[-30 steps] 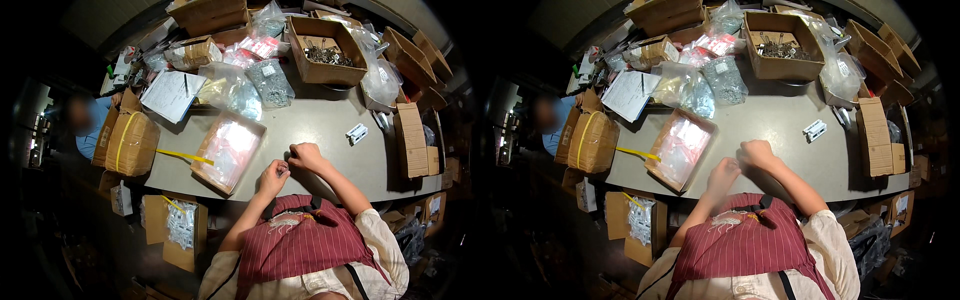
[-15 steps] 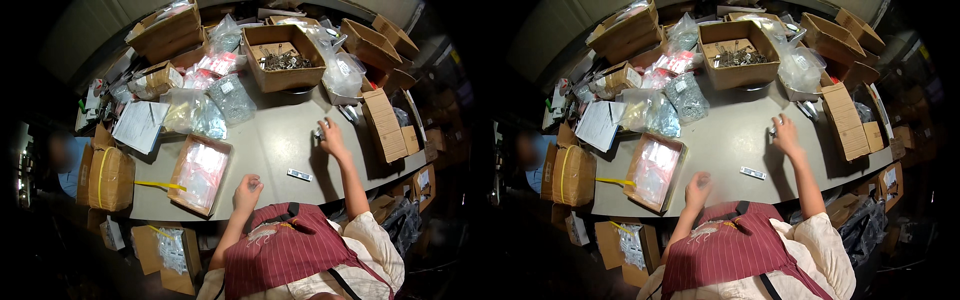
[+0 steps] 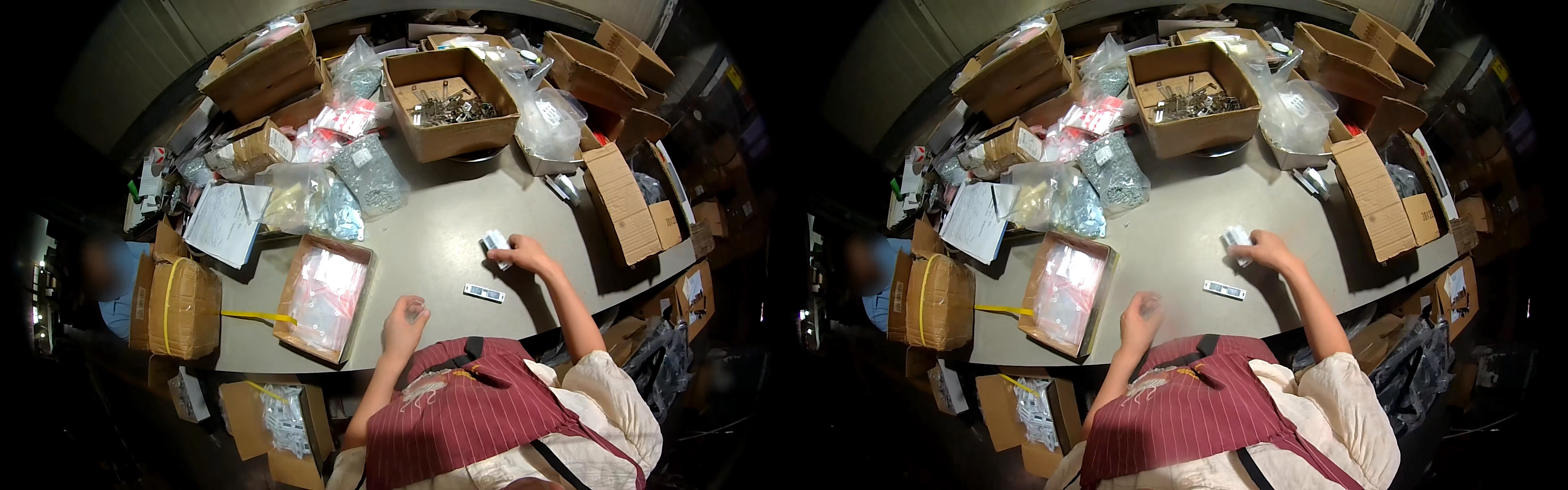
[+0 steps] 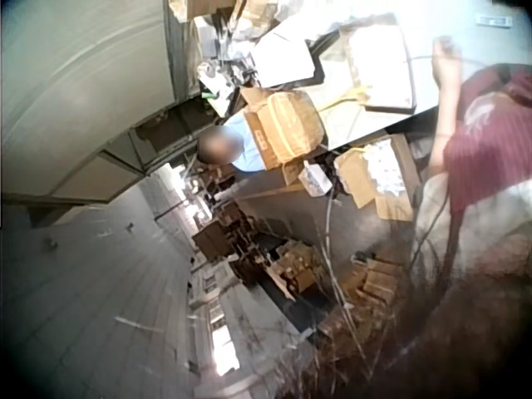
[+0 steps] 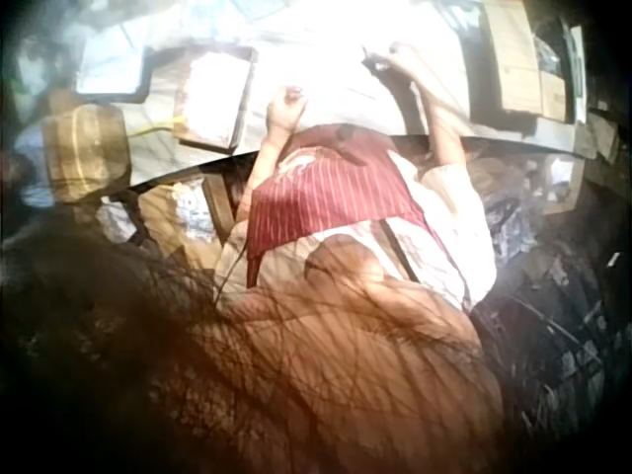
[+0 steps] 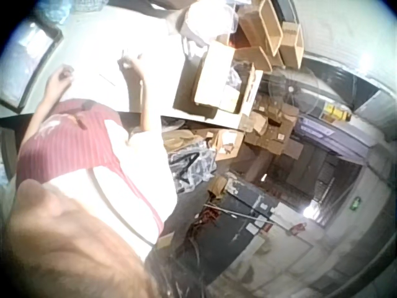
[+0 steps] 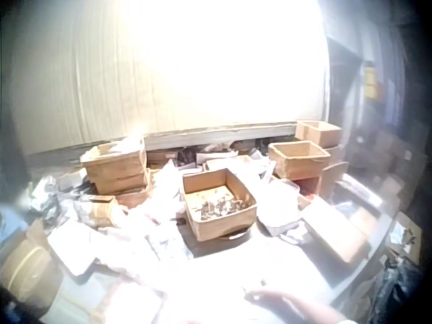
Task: The person stands at a cluttered workbench in a warehouse, picking up small white rectangular components and placing them into clear plastic bags. They handle the items one by one, occasionally adjusting the bags or moving other boxes on the table. Another person is visible in the background working on a separate task.
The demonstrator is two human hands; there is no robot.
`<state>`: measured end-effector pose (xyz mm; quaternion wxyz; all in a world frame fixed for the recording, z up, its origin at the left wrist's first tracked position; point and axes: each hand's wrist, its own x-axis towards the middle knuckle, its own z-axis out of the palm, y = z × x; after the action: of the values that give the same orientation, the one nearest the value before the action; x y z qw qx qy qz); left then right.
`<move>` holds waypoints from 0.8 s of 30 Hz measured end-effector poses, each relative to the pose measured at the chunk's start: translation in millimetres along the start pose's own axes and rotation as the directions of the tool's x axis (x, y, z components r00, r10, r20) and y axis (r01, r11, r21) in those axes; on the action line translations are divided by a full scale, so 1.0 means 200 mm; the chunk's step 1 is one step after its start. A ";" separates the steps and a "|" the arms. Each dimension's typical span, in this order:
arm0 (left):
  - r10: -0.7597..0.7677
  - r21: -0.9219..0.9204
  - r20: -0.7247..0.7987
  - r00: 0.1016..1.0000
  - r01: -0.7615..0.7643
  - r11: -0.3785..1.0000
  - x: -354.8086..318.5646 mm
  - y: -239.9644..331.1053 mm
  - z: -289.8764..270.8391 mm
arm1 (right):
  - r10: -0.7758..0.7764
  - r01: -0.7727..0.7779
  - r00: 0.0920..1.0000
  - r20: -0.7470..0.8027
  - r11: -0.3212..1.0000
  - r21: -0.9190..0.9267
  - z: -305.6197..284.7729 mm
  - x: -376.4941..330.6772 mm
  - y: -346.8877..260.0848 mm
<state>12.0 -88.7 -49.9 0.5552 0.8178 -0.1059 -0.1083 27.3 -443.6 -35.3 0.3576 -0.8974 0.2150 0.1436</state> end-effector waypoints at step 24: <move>-0.233 -0.647 0.323 0.917 0.394 0.653 0.20 0.13 0.10 | -0.206 -0.129 0.958 0.198 0.308 0.943 0.41 -0.42 -0.30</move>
<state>43.0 -126.5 -35.1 0.7809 0.5352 0.0284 -0.3209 -24.4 -323.1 -22.8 0.8462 -0.4890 0.1828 0.1072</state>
